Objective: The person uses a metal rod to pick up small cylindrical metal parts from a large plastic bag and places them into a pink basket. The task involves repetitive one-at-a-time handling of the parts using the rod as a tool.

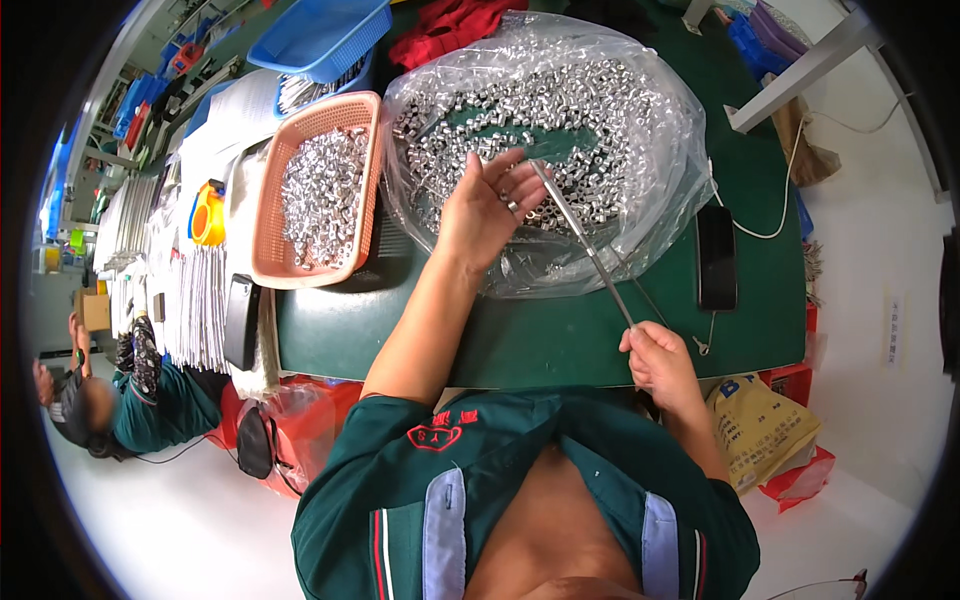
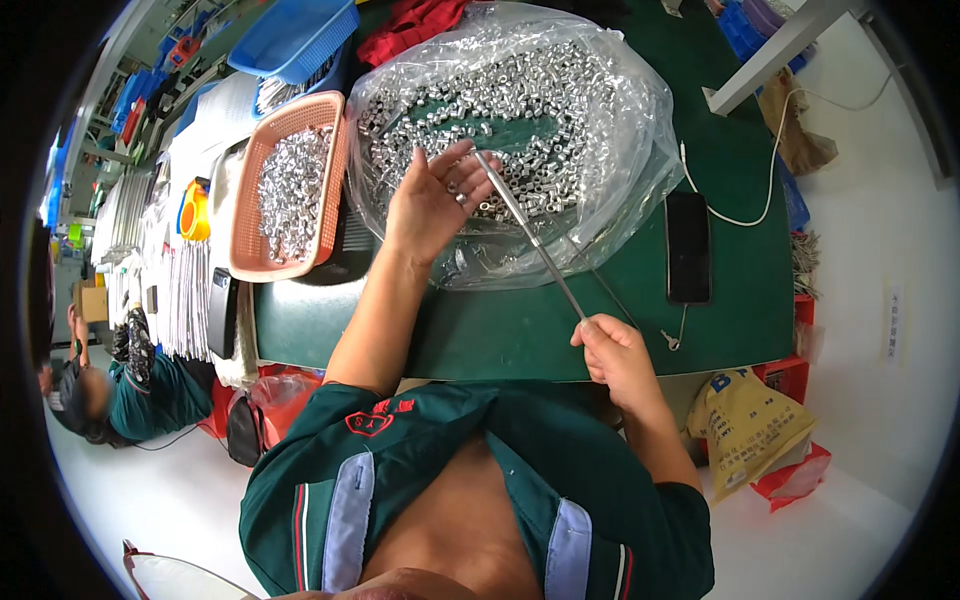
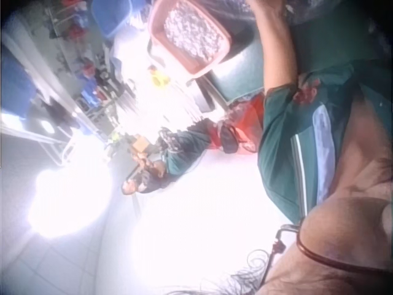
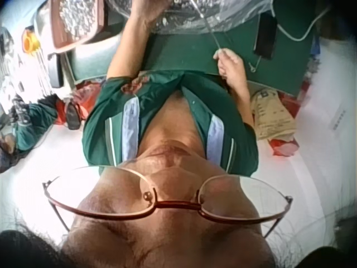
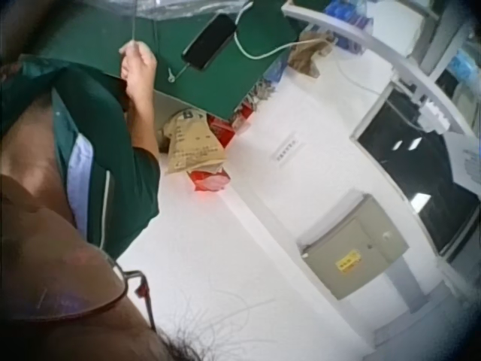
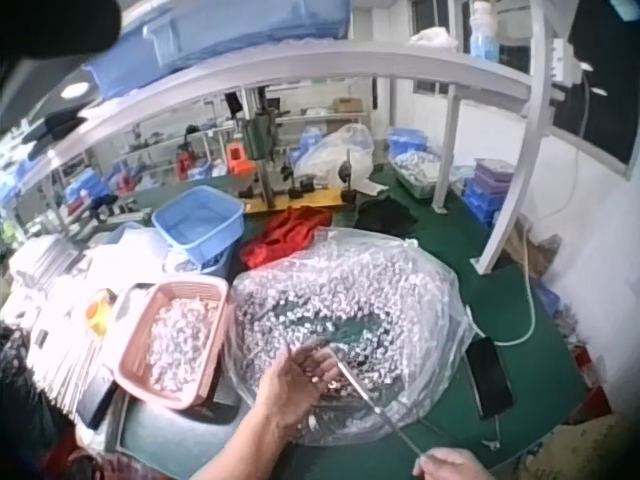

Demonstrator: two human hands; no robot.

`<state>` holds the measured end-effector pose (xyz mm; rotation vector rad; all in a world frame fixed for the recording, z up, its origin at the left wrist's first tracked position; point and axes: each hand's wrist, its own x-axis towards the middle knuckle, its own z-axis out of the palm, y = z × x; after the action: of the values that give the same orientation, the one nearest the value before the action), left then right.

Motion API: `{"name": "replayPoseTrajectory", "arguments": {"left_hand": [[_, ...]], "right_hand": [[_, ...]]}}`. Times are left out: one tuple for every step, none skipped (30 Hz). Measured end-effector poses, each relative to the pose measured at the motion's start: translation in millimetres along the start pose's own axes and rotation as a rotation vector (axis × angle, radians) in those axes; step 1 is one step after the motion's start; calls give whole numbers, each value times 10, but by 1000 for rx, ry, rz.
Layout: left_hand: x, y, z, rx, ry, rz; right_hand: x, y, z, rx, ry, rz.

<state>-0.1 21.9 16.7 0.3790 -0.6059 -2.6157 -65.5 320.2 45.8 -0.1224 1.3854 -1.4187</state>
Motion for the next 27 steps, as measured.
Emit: {"name": "replayPoseTrajectory", "arguments": {"left_hand": [[-9, 44, 1, -68, -27, -4], [-16, 74, -8, -136, -55, -7], [-17, 91, -20, -134, -63, 2], [-18, 104, -31, -133, -70, 12], [-19, 117, -42, -131, -78, 21], [-13, 129, -56, -138, -108, 23], [-7, 139, -71, -144, -138, 24], [-3, 146, -82, -151, -169, 25], [-3, 161, -60, -161, -168, 16], [-7, 173, -51, -150, -171, 15], [-11, 184, -46, -138, -174, 14], [-17, 193, -34, -126, -176, 13], [-26, 200, -16, -90, -163, 0], [-38, 206, 6, -55, -150, -12], [-48, 210, 19, -21, -135, -25], [-49, 212, 34, -5, -125, -32], [-45, 213, 48, 12, -114, -40], [-45, 215, 52, 30, -103, -45], [-39, 212, 29, 31, -112, -43], [-28, 204, -10, 33, -120, -42], [-19, 194, -37, 34, -130, -42], [-20, 181, -45, 66, -145, -52], [-22, 164, -47, 99, -161, -61], [-22, 150, -52, 132, -177, -70], [-14, 129, -72, 123, -182, -66], [-2, 102, -101, 115, -188, -62], [1, 89, -114, 106, -192, -57]], "right_hand": [[-22, -11, -26, -33, 8, -4], [-45, -23, -49, -66, 16, -9], [-63, -35, -69, -88, 24, -6], [-72, -42, -87, -127, 24, -19], [-77, -47, -103, -165, 24, -32], [-83, -55, -117, -203, 26, -45], [-91, -69, -128, -230, 24, -43], [-101, -85, -138, -256, 22, -42], [-111, -97, -142, -280, 21, -41], [-112, -112, -141, -309, 24, -53], [-106, -132, -139, -338, 27, -66], [-97, -146, -141, -367, 29, -79], [-84, -148, -150, -412, 42, -88], [-67, -144, -164, -458, 55, -98], [-54, -145, -173, -504, 69, -105], [-46, -156, -177, -564, 82, -131], [-41, -172, -180, -623, 95, -157], [-38, -182, -180, -682, 105, -185], [-44, -194, -173, -714, 119, -218], [-54, -207, -165, -746, 134, -250], [-59, -213, -160, -777, 150, -283], [-55, -204, -161, -792, 159, -298], [-50, -191, -165, -806, 167, -314], [-45, -179, -163, -820, 175, -329], [-45, -185, -149, -832, 183, -338], [-44, -200, -126, -844, 190, -346], [-43, -206, -116, -857, 197, -355]]}}
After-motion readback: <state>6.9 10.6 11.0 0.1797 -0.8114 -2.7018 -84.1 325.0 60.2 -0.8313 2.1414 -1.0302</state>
